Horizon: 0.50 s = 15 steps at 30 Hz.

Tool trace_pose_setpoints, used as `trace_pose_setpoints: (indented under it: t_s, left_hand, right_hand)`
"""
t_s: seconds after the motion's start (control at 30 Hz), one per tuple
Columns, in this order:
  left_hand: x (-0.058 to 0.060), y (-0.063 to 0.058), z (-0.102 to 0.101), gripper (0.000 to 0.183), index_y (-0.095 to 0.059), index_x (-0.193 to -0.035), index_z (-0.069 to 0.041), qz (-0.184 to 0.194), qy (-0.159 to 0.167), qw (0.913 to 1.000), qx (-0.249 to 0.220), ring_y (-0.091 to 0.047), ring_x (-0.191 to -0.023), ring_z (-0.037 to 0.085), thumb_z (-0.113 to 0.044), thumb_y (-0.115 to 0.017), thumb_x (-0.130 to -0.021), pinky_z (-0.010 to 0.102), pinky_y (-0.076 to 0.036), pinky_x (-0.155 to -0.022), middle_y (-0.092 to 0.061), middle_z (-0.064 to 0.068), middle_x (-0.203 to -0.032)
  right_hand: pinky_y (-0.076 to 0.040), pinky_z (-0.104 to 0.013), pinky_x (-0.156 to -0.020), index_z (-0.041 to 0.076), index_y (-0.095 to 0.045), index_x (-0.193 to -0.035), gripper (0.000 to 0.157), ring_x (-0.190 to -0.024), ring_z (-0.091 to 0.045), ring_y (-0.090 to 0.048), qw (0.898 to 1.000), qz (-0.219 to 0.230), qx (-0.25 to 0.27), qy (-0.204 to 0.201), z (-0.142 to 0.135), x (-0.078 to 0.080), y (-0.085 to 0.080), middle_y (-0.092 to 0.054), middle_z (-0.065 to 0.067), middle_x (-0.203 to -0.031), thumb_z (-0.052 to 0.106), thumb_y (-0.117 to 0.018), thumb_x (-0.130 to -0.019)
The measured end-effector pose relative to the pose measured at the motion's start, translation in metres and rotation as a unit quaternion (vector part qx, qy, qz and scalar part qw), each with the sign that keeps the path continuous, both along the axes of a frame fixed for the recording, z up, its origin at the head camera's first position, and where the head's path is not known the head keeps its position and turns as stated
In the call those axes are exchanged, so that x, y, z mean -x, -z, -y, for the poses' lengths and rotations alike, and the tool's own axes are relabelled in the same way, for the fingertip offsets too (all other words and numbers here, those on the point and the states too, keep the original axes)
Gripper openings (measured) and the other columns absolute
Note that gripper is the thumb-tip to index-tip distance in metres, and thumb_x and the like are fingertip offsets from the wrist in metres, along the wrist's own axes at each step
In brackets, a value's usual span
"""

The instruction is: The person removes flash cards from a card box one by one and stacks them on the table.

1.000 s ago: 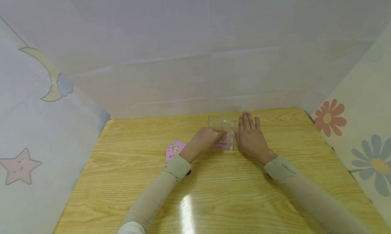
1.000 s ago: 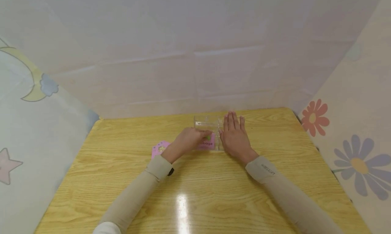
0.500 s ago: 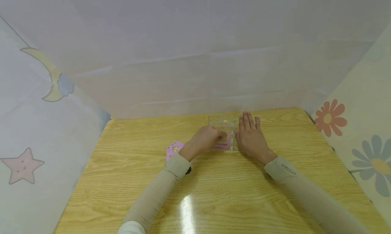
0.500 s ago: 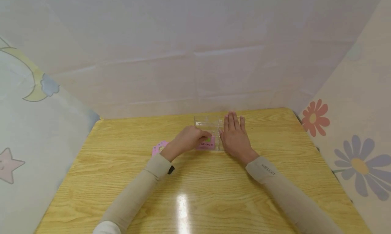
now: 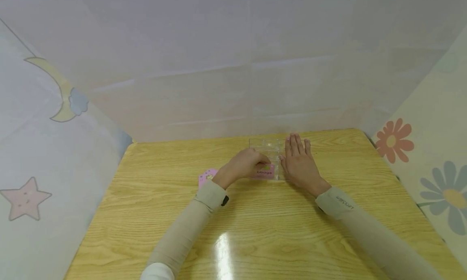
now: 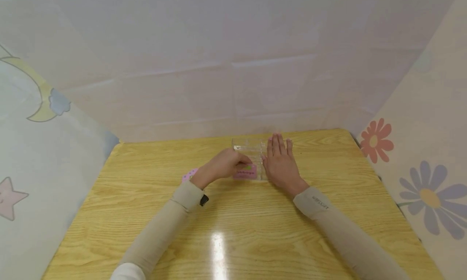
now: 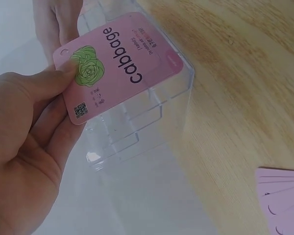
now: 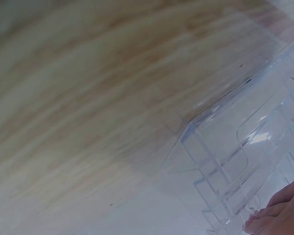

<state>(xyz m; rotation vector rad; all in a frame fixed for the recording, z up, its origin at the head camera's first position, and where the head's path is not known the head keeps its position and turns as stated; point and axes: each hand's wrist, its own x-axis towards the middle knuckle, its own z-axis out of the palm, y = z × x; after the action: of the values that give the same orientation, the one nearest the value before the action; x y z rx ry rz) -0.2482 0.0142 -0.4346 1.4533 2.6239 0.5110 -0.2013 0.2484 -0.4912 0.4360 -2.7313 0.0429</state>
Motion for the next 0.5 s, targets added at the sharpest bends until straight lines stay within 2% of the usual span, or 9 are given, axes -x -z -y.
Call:
trace_pose_setpoints:
  t_s: [0.27,0.5]
  left_hand:
    - [0.0008,-0.0029,0.0003,0.022,-0.080,-0.121,-0.009,0.025,-0.005,0.9996,0.008,-0.077,-0.109,0.017,-0.009,-0.067,-0.103,0.025,-0.062,-0.095,-0.080,0.004,-0.119]
    - [0.0032,-0.0038,-0.0010,0.022,-0.079,-0.122,-0.009,0.025,0.005,0.9996,0.012,-0.077,-0.107,0.015,-0.011,-0.065,-0.105,0.024,-0.061,-0.095,-0.080,0.003,-0.119]
  right_hand:
    - [-0.024,-0.072,-0.126,-0.019,-0.030,-0.156,0.070,-0.156,-0.053,-0.030,1.000,-0.001,0.000,-0.001,-0.0004,-0.0002,0.0004,-0.028,-0.040,-0.165,0.029,-0.049,-0.109]
    - [-0.023,-0.071,-0.126,-0.018,-0.030,-0.156,0.070,-0.156,-0.053,-0.029,1.000,0.001,0.003,-0.001,-0.0009,0.0001,0.0012,-0.029,-0.039,-0.165,0.029,-0.050,-0.109]
